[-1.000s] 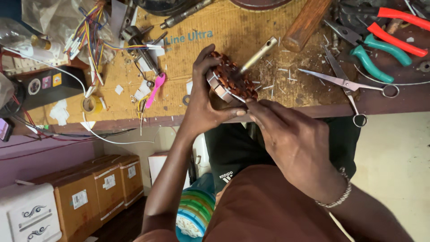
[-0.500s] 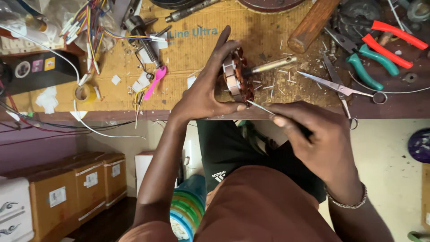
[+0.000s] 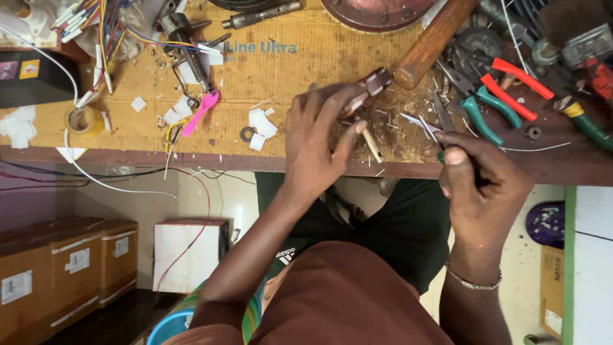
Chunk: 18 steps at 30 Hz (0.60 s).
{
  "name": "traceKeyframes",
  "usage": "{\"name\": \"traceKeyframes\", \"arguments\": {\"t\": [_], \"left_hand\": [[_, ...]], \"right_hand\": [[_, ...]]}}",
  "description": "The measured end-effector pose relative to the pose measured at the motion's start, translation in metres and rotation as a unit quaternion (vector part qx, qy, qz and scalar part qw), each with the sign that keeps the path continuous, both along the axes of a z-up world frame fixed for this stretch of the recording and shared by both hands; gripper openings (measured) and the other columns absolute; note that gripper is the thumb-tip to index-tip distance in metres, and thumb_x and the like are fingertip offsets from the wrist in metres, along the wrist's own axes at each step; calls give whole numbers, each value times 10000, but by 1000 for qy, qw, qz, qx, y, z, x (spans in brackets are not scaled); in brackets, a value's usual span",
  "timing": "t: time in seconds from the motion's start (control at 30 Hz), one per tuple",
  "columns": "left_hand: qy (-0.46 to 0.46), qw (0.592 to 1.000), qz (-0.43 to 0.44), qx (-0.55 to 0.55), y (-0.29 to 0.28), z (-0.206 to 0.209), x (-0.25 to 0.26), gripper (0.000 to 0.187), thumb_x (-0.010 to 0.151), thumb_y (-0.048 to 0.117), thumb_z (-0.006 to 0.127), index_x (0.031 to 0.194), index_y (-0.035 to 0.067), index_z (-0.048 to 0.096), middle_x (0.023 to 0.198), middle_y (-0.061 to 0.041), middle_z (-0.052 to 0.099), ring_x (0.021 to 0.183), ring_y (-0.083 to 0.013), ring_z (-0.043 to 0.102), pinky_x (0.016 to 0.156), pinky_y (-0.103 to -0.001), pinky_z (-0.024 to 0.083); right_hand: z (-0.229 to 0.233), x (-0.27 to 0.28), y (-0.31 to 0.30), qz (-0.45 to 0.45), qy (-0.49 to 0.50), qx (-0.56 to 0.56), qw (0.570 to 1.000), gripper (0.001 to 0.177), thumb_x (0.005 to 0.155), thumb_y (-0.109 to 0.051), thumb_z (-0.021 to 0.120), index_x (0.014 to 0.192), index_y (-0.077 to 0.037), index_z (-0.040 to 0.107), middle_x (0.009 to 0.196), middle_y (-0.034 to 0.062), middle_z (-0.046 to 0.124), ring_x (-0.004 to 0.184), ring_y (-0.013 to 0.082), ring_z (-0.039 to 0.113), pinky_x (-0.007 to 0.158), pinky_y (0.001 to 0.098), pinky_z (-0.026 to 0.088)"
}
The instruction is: The person uses a screwdriver to pry and adjust copper windings on a cylindrical electrical component, likely a motor armature. They also insert small white insulating pieces between the windings and use scissors to trim excess material.
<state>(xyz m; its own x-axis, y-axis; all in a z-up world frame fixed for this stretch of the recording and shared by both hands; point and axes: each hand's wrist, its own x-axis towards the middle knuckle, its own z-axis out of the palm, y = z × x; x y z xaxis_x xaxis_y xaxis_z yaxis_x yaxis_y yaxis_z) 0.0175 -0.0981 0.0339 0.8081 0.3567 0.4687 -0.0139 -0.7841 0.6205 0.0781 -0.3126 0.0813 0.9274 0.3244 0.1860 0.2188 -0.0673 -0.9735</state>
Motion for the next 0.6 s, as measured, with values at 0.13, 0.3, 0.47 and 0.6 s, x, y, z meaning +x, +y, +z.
{"name": "traceKeyframes", "arguments": {"t": [0.13, 0.3, 0.47, 0.6], "left_hand": [[-7, 998, -51, 34, -3, -22, 8, 548, 1003, 280, 732, 1493, 193, 504, 1237, -29, 661, 1070, -254, 550, 952, -451, 431], [-36, 975, -175, 135, 31, -26, 7, 642, 904, 271, 807, 1486, 213, 542, 1268, 4, 696, 1046, -240, 551, 962, -402, 482], [-36, 972, -233, 22, 49, -14, -3, 581, 956, 236, 775, 1479, 167, 529, 1389, -44, 671, 1123, -277, 602, 1017, -408, 515], [-34, 967, -251, -14, 52, -11, -4, 583, 954, 222, 740, 1488, 128, 527, 1374, -85, 666, 1114, -305, 589, 1031, -451, 531]], "right_hand": [[-13, 4, -9, -9, -33, 3, 999, 312, 1140, -218, 688, 1136, 93, 703, 747, 54, 609, 565, 64, 499, 534, 201, 356], [-32, 5, -16, -13, -25, 44, 999, 350, 1150, -256, 694, 1144, 95, 688, 862, 111, 679, 566, 77, 502, 527, 207, 356], [-47, 4, -8, -11, 12, 68, 998, 356, 1128, -268, 689, 1153, 86, 666, 919, 145, 709, 540, 77, 488, 511, 201, 344], [-50, 6, 0, 4, 15, 67, 998, 356, 1139, -274, 684, 1152, 81, 667, 933, 151, 713, 544, 77, 495, 511, 201, 350]]}}
